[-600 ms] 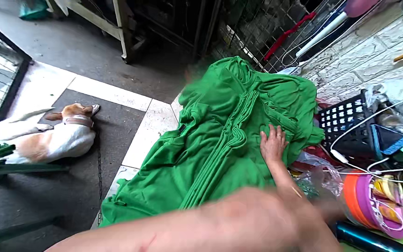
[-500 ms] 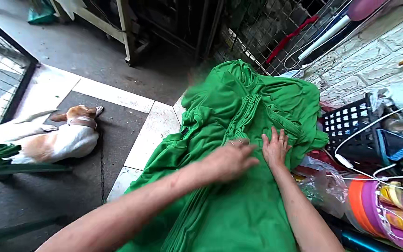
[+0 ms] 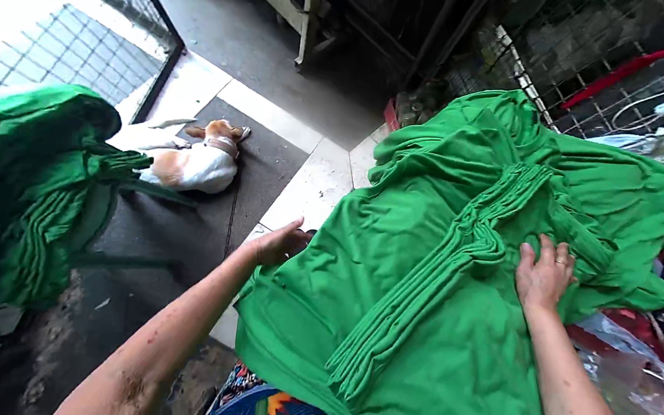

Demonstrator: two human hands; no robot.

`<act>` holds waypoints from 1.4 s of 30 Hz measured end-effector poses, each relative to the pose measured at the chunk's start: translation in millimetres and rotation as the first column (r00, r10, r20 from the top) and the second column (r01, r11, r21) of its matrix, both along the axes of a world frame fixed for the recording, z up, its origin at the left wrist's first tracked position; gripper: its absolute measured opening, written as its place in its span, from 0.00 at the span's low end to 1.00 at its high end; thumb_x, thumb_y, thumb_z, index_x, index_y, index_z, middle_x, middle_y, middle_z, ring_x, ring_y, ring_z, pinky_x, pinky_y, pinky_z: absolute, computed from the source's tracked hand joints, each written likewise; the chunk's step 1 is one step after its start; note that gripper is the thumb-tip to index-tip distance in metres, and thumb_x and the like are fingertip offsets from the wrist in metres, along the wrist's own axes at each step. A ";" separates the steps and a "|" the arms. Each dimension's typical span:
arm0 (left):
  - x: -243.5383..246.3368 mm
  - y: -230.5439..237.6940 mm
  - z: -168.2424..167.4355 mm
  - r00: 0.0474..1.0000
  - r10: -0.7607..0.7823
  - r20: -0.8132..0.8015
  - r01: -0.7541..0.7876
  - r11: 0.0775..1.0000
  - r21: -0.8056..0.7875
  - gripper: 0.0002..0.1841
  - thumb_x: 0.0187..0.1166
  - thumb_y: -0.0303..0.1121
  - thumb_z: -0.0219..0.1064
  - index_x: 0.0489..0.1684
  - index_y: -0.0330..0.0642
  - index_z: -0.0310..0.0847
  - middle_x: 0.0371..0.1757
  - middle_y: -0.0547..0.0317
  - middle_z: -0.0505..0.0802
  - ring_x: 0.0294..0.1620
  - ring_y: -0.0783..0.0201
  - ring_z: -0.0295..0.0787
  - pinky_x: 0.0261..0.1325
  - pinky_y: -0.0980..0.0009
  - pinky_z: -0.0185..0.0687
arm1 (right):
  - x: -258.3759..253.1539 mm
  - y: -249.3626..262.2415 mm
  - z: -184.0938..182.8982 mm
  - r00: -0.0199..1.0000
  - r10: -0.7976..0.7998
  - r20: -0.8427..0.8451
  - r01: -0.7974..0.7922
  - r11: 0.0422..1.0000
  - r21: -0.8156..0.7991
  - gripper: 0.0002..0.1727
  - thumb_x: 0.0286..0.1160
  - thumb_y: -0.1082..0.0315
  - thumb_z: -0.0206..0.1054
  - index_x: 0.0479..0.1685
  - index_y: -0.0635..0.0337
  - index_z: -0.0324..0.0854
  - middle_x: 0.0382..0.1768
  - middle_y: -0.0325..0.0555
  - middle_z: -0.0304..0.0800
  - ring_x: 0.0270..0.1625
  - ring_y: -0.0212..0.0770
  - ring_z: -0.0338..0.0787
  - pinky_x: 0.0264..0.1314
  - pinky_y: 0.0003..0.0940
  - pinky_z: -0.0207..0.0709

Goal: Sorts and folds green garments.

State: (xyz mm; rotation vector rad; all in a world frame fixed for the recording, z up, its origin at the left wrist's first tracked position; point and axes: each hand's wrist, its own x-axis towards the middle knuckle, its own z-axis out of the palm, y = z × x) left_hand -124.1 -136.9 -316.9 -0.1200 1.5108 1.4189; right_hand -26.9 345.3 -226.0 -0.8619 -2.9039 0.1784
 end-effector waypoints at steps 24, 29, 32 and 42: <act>79.3 -80.7 61.8 0.761 -0.366 -0.536 -0.015 0.816 -0.577 0.15 0.88 0.27 0.59 0.65 0.28 0.82 0.58 0.26 0.88 0.61 0.27 0.85 0.65 0.26 0.72 | 48.3 -141.7 78.7 0.778 0.574 -0.254 -0.622 0.761 -0.184 0.20 0.86 0.70 0.58 0.68 0.75 0.79 0.72 0.67 0.81 0.74 0.56 0.83 0.77 0.46 0.76; 102.7 18.5 130.0 0.533 -0.289 -0.795 0.048 0.949 -0.312 0.22 0.90 0.45 0.55 0.60 0.35 0.88 0.55 0.40 0.91 0.57 0.44 0.90 0.63 0.40 0.82 | 116.0 -200.8 99.6 0.647 0.721 -0.249 -0.756 0.563 -0.334 0.21 0.88 0.60 0.59 0.62 0.67 0.86 0.55 0.58 0.92 0.57 0.45 0.92 0.63 0.34 0.84; 110.9 67.4 146.4 0.647 -0.578 -0.498 0.459 0.816 -0.351 0.44 0.83 0.65 0.57 0.89 0.37 0.61 0.74 0.31 0.81 0.75 0.36 0.78 0.75 0.35 0.68 | 146.9 -223.5 92.5 0.622 0.761 -0.185 -0.774 0.560 -0.296 0.36 0.84 0.43 0.58 0.67 0.72 0.82 0.55 0.60 0.92 0.57 0.52 0.92 0.62 0.39 0.85; 155.3 116.5 217.7 0.900 0.027 -0.436 0.073 0.975 0.212 0.46 0.78 0.40 0.72 0.93 0.39 0.43 0.48 0.42 0.92 0.45 0.59 0.93 0.54 0.58 0.89 | 172.3 -247.1 86.0 0.704 0.359 -0.613 -0.578 0.791 -0.201 0.52 0.59 0.58 0.83 0.80 0.83 0.60 0.73 0.72 0.76 0.77 0.38 0.79 0.81 0.27 0.69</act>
